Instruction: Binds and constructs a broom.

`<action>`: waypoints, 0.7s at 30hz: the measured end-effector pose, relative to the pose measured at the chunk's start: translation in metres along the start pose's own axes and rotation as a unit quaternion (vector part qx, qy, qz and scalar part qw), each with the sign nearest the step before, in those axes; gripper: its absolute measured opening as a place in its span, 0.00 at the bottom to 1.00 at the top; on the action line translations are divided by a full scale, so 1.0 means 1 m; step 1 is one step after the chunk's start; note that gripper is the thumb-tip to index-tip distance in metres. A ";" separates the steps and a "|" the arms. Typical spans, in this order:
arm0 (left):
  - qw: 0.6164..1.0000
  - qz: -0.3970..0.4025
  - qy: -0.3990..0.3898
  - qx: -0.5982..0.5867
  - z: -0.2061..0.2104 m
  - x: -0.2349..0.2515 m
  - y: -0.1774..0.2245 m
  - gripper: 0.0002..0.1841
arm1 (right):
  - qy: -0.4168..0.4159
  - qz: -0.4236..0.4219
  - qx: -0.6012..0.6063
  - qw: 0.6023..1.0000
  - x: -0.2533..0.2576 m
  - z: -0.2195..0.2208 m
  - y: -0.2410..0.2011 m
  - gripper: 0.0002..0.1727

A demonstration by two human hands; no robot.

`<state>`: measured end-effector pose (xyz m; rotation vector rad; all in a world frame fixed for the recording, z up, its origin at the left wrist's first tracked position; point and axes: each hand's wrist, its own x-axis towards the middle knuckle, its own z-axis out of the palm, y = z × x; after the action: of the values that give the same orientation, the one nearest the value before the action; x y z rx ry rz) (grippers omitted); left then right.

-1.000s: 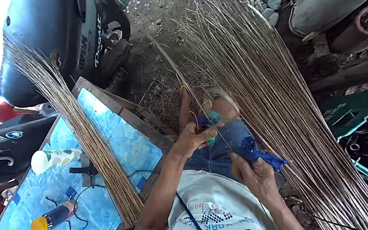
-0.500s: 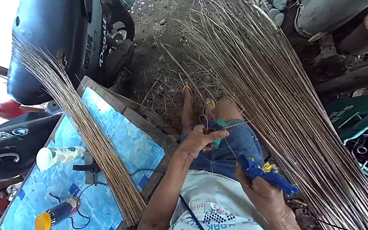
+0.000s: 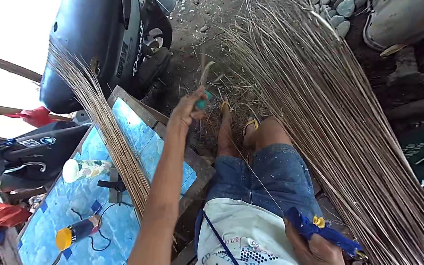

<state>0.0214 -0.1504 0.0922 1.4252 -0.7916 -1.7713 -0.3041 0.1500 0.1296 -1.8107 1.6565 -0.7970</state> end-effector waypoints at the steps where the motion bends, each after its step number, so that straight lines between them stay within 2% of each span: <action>1: 0.999 -0.011 0.033 0.029 -0.019 0.009 0.012 0.17 | -0.002 0.012 -0.001 1.000 -0.007 -0.004 0.005 0.14; 3: 0.990 -0.010 0.131 0.052 -0.056 0.020 0.038 0.17 | 0.003 0.034 -0.007 0.999 -0.019 -0.014 0.019 0.15; 5: 0.966 0.024 0.256 0.025 -0.093 0.024 0.058 0.17 | 0.018 0.073 0.025 0.997 -0.029 -0.023 0.032 0.15; 7: 0.939 0.075 0.333 -0.040 -0.111 0.016 0.073 0.17 | 0.051 0.129 0.152 0.978 -0.034 -0.026 0.040 0.11; 8: 0.935 0.094 0.336 -0.069 -0.108 0.011 0.079 0.18 | 0.063 0.152 0.242 0.956 -0.031 -0.026 0.040 0.06; 10: 0.954 0.090 0.268 -0.097 -0.079 -0.003 0.075 0.21 | 0.063 0.179 0.378 0.906 -0.016 -0.021 0.038 0.09; 11: 0.974 0.069 0.198 -0.092 -0.060 -0.013 0.063 0.24 | 0.059 0.185 0.420 0.886 -0.007 -0.016 0.037 0.09; 13: 0.993 -0.008 0.059 -0.102 -0.021 -0.031 0.022 0.29 | 0.044 0.199 0.479 0.854 0.014 -0.005 0.032 0.07; 15: 0.982 -0.101 -0.022 -0.157 0.018 -0.047 -0.039 0.30 | 0.025 0.209 0.513 0.832 0.029 0.003 0.030 0.07; 18: 0.950 -0.191 -0.003 -0.245 0.057 -0.071 -0.110 0.38 | 0.008 0.230 0.502 0.834 0.040 0.011 0.028 0.07; 20: 0.947 -0.203 0.029 -0.249 0.077 -0.090 -0.119 0.40 | 0.014 0.262 0.481 0.836 0.045 0.019 0.024 0.08; 21: 0.951 -0.188 0.037 -0.242 0.085 -0.099 -0.115 0.37 | 0.019 0.274 0.477 0.835 0.050 0.024 0.022 0.08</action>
<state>-0.0662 -0.0019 0.0683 1.3462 -0.0226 -1.9997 -0.2975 0.0990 0.1002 -0.5878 1.2933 -1.1001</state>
